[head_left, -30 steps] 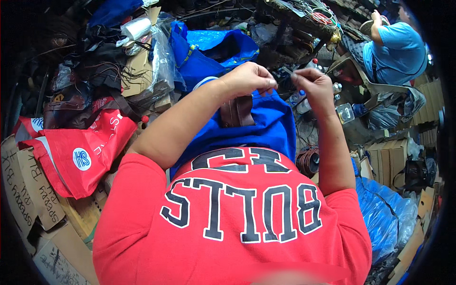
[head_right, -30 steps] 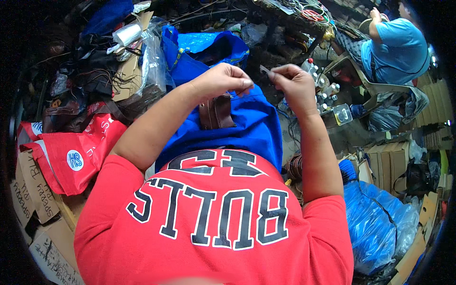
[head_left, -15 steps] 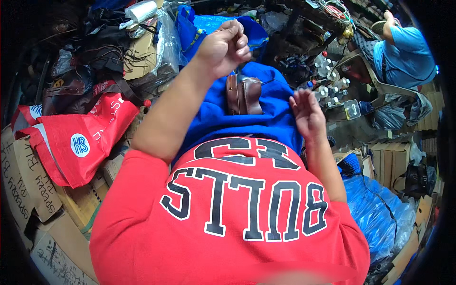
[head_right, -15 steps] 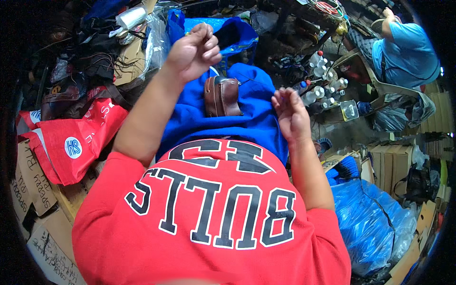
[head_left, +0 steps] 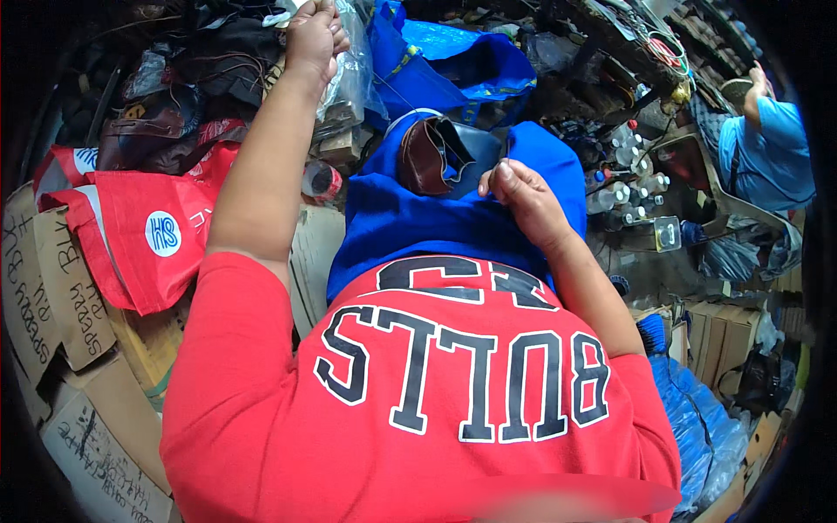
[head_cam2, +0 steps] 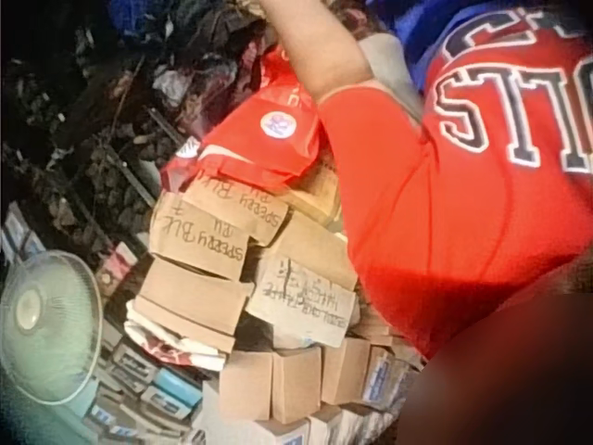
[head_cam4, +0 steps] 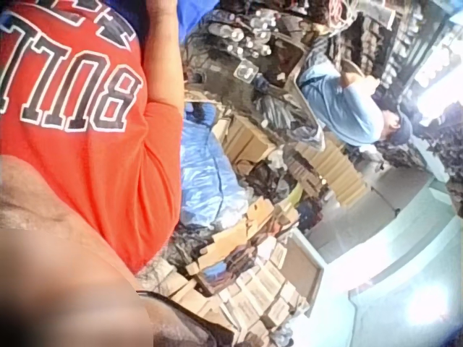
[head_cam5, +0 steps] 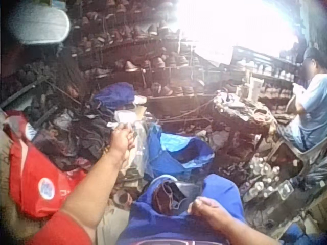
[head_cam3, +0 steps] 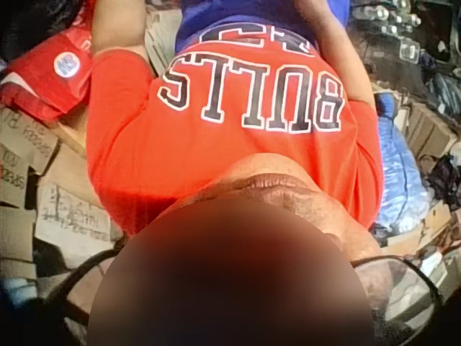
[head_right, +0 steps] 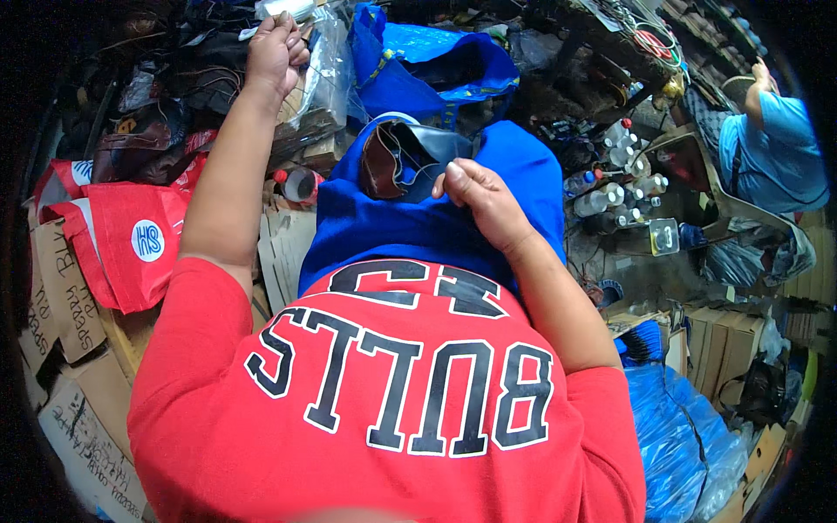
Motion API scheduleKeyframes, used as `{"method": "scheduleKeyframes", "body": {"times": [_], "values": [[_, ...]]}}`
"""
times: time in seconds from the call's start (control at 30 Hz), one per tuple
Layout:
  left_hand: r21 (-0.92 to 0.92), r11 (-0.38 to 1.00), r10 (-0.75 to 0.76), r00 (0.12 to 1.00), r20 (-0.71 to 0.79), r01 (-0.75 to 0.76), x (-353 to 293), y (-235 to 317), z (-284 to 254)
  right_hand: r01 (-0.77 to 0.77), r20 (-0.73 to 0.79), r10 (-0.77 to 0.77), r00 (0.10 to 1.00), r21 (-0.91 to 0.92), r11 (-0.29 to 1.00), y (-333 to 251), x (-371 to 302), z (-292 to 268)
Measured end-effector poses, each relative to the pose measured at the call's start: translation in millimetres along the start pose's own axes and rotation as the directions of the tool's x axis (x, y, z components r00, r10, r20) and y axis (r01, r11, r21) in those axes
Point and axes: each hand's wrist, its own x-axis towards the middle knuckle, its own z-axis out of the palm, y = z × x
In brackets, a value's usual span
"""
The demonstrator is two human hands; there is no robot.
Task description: Stitching a leather shoe upper by hand using a needle and thread.
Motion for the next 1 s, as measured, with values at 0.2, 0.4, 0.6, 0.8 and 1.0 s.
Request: {"method": "scheduleKeyframes", "body": {"times": [0.2, 0.4, 0.6, 0.8, 1.0], "values": [[0.084, 0.995, -0.021, 0.933, -0.359, 0.055, 12, -7, -27, -0.093, 0.027, 0.101, 0.995, -0.197, 0.976, 10, -19, -7], [-0.041, 0.999, 0.008, 0.976, 0.218, 0.001, -38, 49, -5, -0.122, -0.053, 0.129, 0.990, 0.119, 0.985, -37, -10, -19], [0.290, 0.507, 0.254, 0.462, 0.850, -0.812, -104, 105, 105, 0.114, -0.059, -0.142, 0.988, -0.331, 0.937, -123, 43, -5], [0.235, 0.772, 0.180, 0.558, 0.810, -0.591, -96, 66, 154, 0.315, 0.369, -0.120, 0.922, -0.531, 0.786, -147, 35, 4], [0.376, 0.921, -0.361, 0.575, 0.734, 0.098, -102, -19, 146, -0.035, -0.025, 0.028, 0.999, -0.335, 0.941, -141, 10, -38]]}}
